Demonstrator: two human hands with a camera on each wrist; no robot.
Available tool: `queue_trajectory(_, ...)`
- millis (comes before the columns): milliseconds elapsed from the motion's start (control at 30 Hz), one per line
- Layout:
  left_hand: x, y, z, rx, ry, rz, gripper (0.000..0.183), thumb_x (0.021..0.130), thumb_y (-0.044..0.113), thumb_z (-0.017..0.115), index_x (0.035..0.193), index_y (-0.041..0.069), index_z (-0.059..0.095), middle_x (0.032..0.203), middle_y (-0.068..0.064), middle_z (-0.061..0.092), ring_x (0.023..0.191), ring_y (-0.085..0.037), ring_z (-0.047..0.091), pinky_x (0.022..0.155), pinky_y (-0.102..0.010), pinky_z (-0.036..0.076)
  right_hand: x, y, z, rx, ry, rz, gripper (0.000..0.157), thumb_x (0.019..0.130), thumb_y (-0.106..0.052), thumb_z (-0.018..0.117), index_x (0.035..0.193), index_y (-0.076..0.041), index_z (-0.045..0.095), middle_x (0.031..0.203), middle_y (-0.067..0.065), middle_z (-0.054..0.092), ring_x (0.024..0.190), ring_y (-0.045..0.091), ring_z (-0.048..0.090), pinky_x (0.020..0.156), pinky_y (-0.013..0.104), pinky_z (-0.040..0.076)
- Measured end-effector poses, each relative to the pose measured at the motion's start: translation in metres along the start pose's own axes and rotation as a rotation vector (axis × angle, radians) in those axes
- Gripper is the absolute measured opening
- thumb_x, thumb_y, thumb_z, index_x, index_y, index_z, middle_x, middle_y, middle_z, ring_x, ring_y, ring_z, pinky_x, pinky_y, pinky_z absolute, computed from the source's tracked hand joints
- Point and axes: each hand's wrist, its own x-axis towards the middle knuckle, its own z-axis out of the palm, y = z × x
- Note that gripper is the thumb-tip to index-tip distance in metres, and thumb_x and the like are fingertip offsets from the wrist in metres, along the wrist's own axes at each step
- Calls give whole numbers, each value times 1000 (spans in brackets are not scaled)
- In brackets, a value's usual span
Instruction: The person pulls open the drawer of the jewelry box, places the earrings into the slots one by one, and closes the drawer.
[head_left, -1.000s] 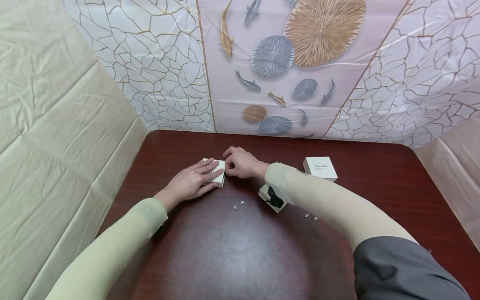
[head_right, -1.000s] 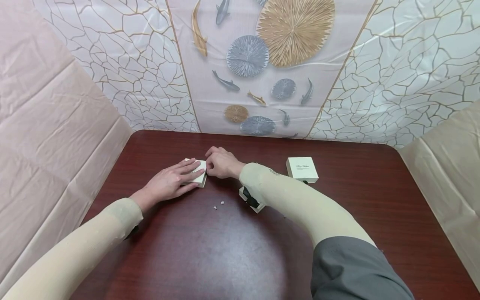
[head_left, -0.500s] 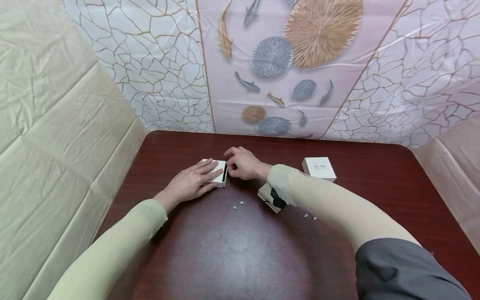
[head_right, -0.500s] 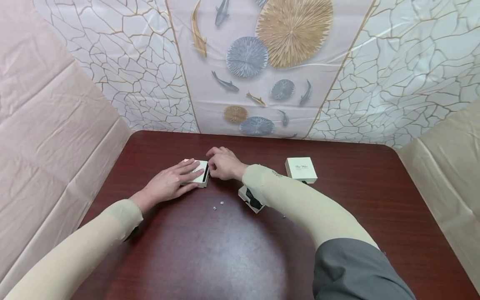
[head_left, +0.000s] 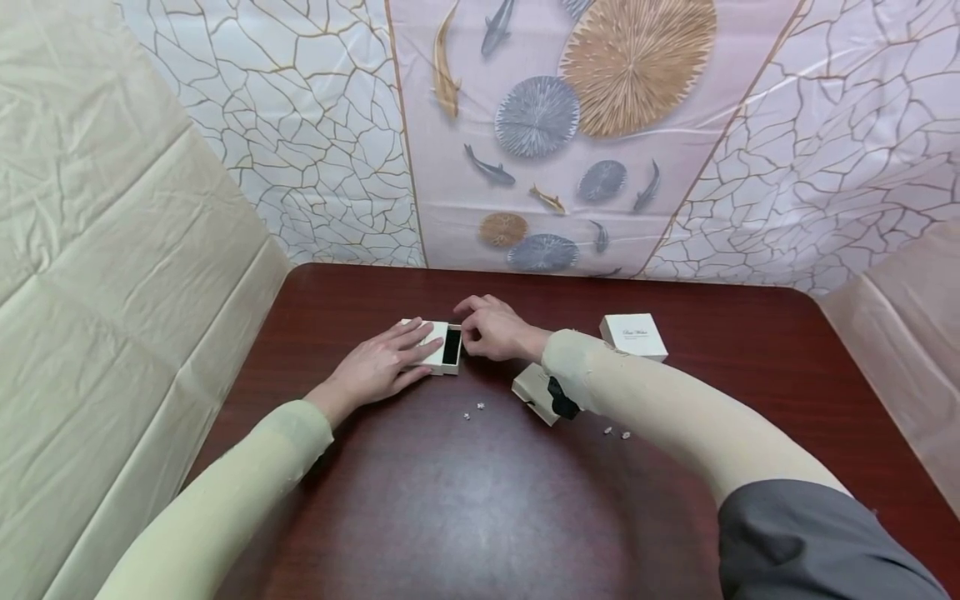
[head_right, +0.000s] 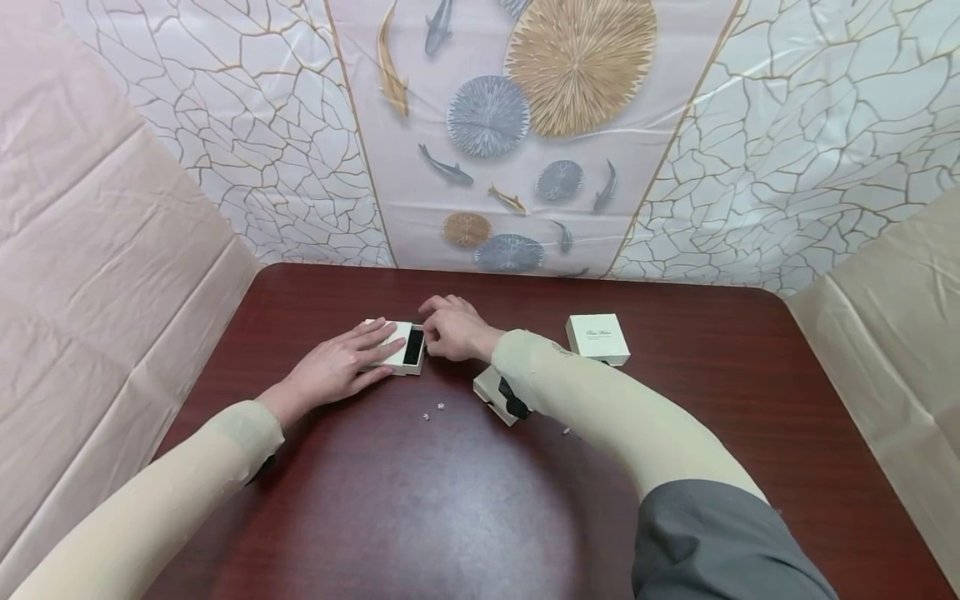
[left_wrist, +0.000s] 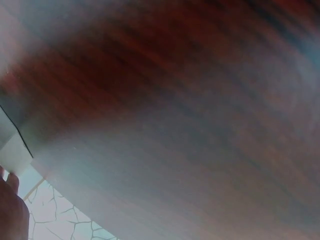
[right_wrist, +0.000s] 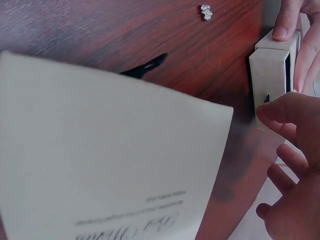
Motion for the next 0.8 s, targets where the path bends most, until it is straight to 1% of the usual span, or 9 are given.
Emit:
queue_trajectory(300,0,0,0,-2,-27,-20,52,105,32,71,153,14,61,159,-17,54,150,-37,49,124,-50,39,-12,5,-7,-9,-20,10,20,90,-7,67,72,-16,67,149,17,59,131,40,55,118,54,40)
queue_trajectory(467,-1,-1,1,6,-46,-31,52,106,33,69,154,16,60,160,-16,53,150,-36,48,125,-49,38,-14,7,-7,-17,-28,13,20,90,-7,67,72,-15,67,148,17,59,132,41,54,124,56,34)
queue_trajectory(600,-1,-2,3,5,-53,-36,53,106,34,68,155,17,59,161,-15,52,151,-36,47,125,-49,38,-15,9,-5,-28,-32,19,20,91,-8,67,72,-16,68,147,17,60,133,41,53,125,58,31)
queue_trajectory(800,0,-1,3,12,-49,-34,52,106,33,68,155,16,59,161,-16,52,151,-36,47,125,-49,38,-17,10,-8,-47,-39,42,17,92,-11,70,76,-15,71,145,16,62,134,39,53,123,55,34)
